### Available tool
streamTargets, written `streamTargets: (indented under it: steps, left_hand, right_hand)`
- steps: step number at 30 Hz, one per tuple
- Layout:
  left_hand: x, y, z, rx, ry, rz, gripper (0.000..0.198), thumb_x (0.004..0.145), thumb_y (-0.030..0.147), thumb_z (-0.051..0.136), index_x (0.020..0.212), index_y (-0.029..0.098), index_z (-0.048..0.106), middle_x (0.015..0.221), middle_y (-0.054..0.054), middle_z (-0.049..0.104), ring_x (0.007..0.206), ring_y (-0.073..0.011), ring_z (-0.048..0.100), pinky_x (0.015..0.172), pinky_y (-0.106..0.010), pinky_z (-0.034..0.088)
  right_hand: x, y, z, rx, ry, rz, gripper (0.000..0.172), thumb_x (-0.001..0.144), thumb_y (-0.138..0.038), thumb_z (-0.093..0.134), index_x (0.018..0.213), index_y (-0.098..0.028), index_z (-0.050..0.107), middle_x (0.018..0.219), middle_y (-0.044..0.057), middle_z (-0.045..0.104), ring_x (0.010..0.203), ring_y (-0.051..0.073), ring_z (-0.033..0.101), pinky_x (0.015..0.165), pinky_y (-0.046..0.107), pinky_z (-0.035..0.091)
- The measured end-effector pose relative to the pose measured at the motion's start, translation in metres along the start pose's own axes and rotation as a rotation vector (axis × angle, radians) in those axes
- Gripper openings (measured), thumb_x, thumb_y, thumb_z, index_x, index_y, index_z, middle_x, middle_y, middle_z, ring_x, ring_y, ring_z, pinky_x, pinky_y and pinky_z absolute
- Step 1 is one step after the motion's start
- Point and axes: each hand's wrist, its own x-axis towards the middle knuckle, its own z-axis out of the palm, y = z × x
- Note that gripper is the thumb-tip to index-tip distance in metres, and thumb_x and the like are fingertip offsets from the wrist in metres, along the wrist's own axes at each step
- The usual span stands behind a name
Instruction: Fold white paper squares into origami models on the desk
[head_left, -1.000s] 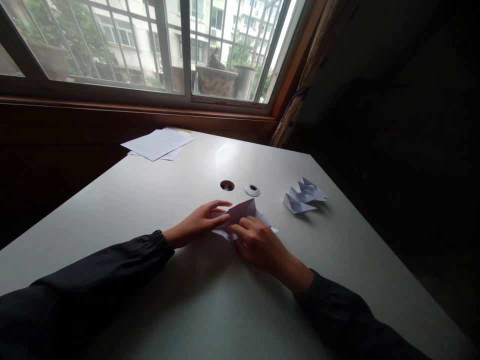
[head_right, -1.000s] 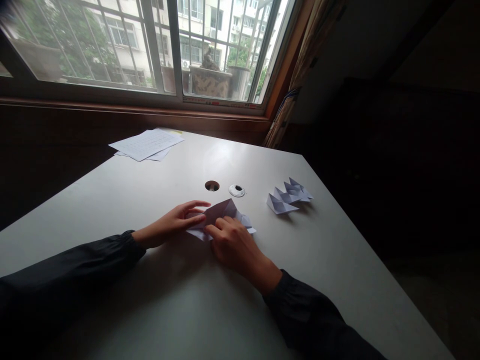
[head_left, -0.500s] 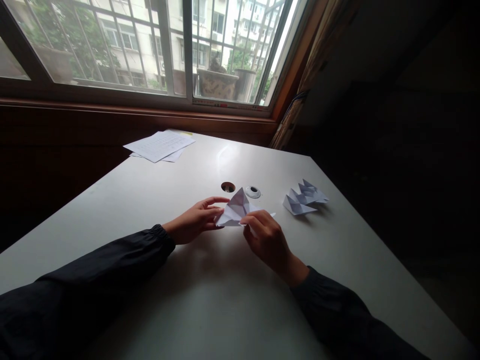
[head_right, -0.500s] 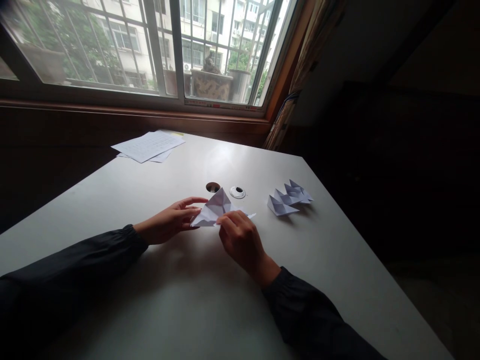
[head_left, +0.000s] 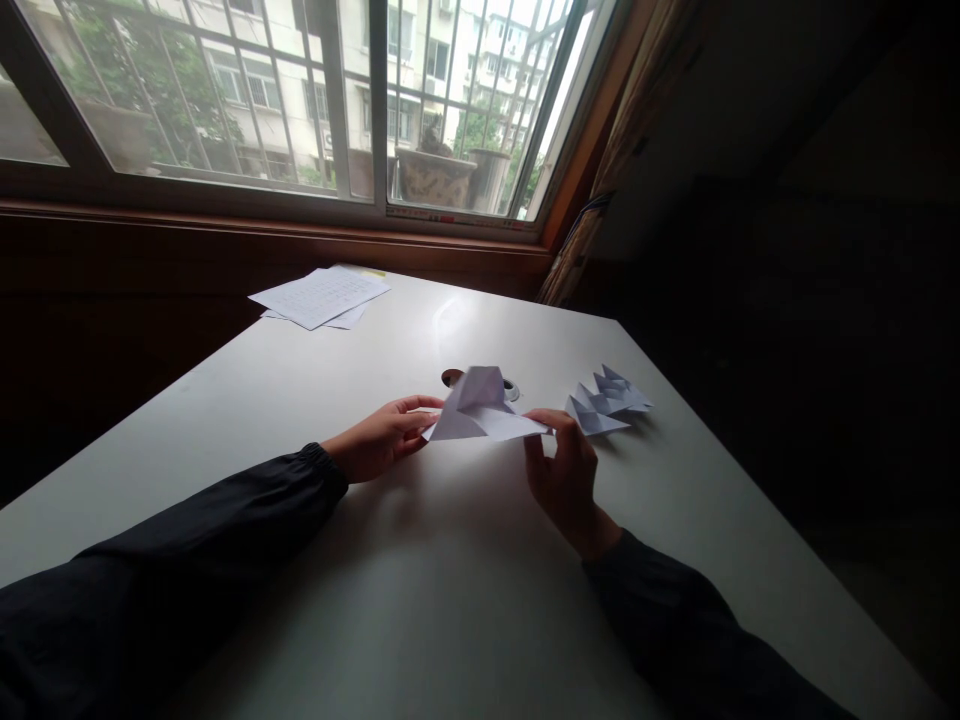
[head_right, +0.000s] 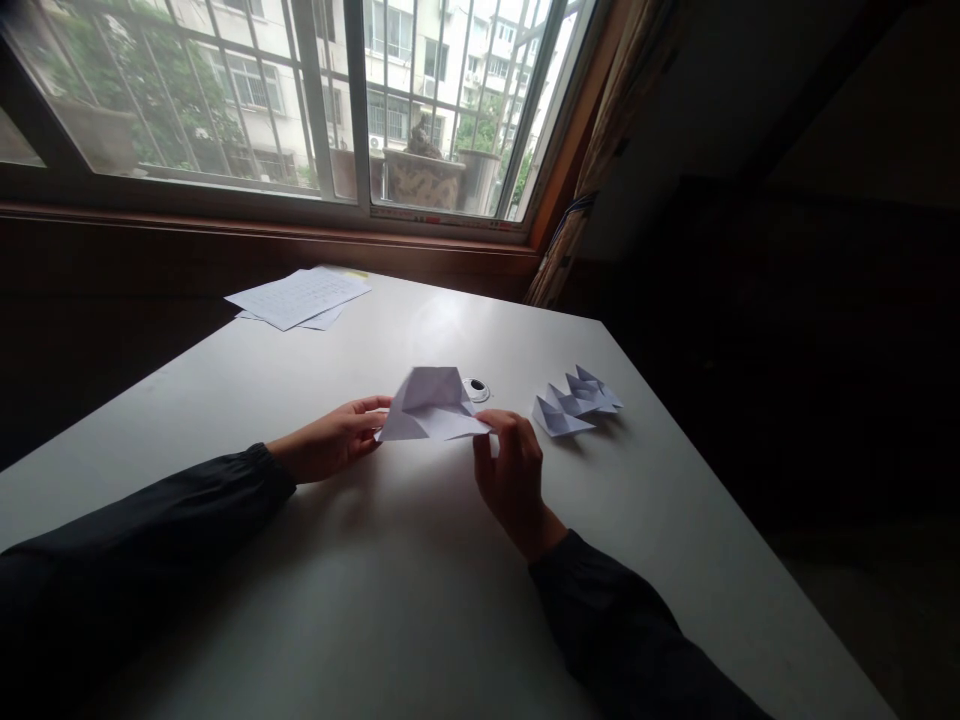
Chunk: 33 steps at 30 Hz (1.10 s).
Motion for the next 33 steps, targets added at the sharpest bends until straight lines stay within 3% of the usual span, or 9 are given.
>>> streamTargets:
  steps: [5, 9, 12, 15, 17, 20, 23, 29, 33]
  left_hand:
    - [0.007, 0.008, -0.023, 0.174, 0.056, 0.070, 0.041, 0.080, 0.027, 0.079, 0.119, 0.018, 0.067, 0.112, -0.010, 0.071, 0.098, -0.0155, 0.070, 0.081, -0.022, 0.057]
    - [0.008, 0.026, -0.046, 0.621, 0.229, 0.331, 0.043, 0.081, 0.040, 0.076, 0.116, 0.015, 0.069, 0.104, -0.010, 0.072, 0.082, -0.0164, 0.068, 0.069, -0.026, 0.055]
    - [0.008, 0.039, -0.065, 0.942, 0.408, 0.598, 0.033, 0.087, 0.039, 0.067, 0.109, 0.016, 0.072, 0.103, -0.009, 0.072, 0.081, -0.0177, 0.067, 0.073, -0.030, 0.056]
    - [0.009, 0.047, -0.087, 1.085, 0.600, 0.795, 0.030, 0.091, 0.033, 0.059, 0.114, 0.017, 0.070, 0.108, -0.009, 0.071, 0.085, -0.0176, 0.067, 0.078, -0.031, 0.057]
    - [0.008, 0.051, -0.103, 1.224, 0.651, 0.801, 0.031, 0.091, 0.028, 0.055, 0.116, 0.019, 0.069, 0.111, -0.009, 0.071, 0.085, -0.0177, 0.067, 0.081, -0.033, 0.057]
    - [0.003, 0.059, -0.116, 1.527, 0.541, 0.675, 0.026, 0.084, 0.022, 0.060, 0.106, 0.021, 0.074, 0.114, -0.010, 0.071, 0.095, -0.0247, 0.066, 0.092, -0.043, 0.053]
    - [-0.006, 0.064, -0.097, 1.720, 0.472, 0.724, 0.026, 0.084, 0.013, 0.055, 0.098, 0.021, 0.076, 0.122, -0.012, 0.069, 0.118, -0.0341, 0.058, 0.103, -0.054, 0.045]
    - [-0.013, 0.025, -0.009, 1.659, 0.140, 0.696, 0.037, 0.100, 0.025, 0.043, 0.131, 0.023, 0.062, 0.125, -0.011, 0.068, 0.102, -0.0257, 0.066, 0.091, -0.040, 0.051]
    - [-0.005, -0.007, -0.010, 1.759, 0.249, 0.555, 0.052, 0.099, 0.046, 0.048, 0.147, 0.024, 0.050, 0.151, -0.017, 0.051, 0.137, -0.0414, 0.045, 0.112, -0.065, 0.029]
  right_hand:
    - [0.000, 0.006, -0.002, -0.037, 0.173, 0.025, 0.008, 0.097, -0.024, 0.056, 0.105, -0.023, 0.053, 0.095, 0.009, 0.067, 0.089, 0.026, 0.066, 0.079, 0.044, 0.055]
    - [0.000, 0.002, -0.007, 0.145, 0.124, -0.019, 0.009, 0.097, -0.024, 0.050, 0.105, -0.026, 0.050, 0.091, 0.007, 0.066, 0.088, 0.026, 0.066, 0.082, 0.047, 0.055]
    - [0.000, -0.002, -0.009, 0.207, -0.044, -0.184, 0.016, 0.092, -0.018, 0.054, 0.105, -0.027, 0.054, 0.090, 0.004, 0.068, 0.085, 0.024, 0.067, 0.088, 0.049, 0.052]
    - [0.001, -0.008, -0.007, 0.193, -0.366, -0.385, 0.019, 0.091, -0.015, 0.056, 0.105, -0.026, 0.060, 0.092, 0.003, 0.071, 0.083, 0.021, 0.066, 0.090, 0.046, 0.050]
    - [0.002, -0.015, -0.004, 0.191, -0.542, -0.450, 0.020, 0.094, -0.014, 0.054, 0.107, -0.024, 0.064, 0.094, 0.004, 0.073, 0.083, 0.019, 0.065, 0.085, 0.041, 0.050]
    - [0.003, -0.026, 0.001, 0.198, -0.662, -0.492, 0.023, 0.096, -0.012, 0.052, 0.111, -0.022, 0.067, 0.097, 0.006, 0.074, 0.085, 0.018, 0.065, 0.082, 0.037, 0.052]
    - [0.004, -0.037, 0.003, 0.199, -0.723, -0.504, 0.023, 0.097, -0.013, 0.055, 0.113, -0.023, 0.068, 0.102, 0.007, 0.072, 0.095, 0.020, 0.065, 0.089, 0.040, 0.053]
    - [0.000, -0.052, 0.008, 0.183, -0.790, -0.471, 0.027, 0.096, -0.017, 0.058, 0.119, -0.024, 0.069, 0.123, 0.012, 0.068, 0.132, 0.032, 0.054, 0.105, 0.055, 0.049]
    - [-0.010, -0.067, 0.009, 0.126, -0.866, -0.453, 0.035, 0.100, -0.018, 0.053, 0.133, -0.026, 0.061, 0.143, 0.012, 0.059, 0.141, 0.037, 0.046, 0.113, 0.066, 0.039]
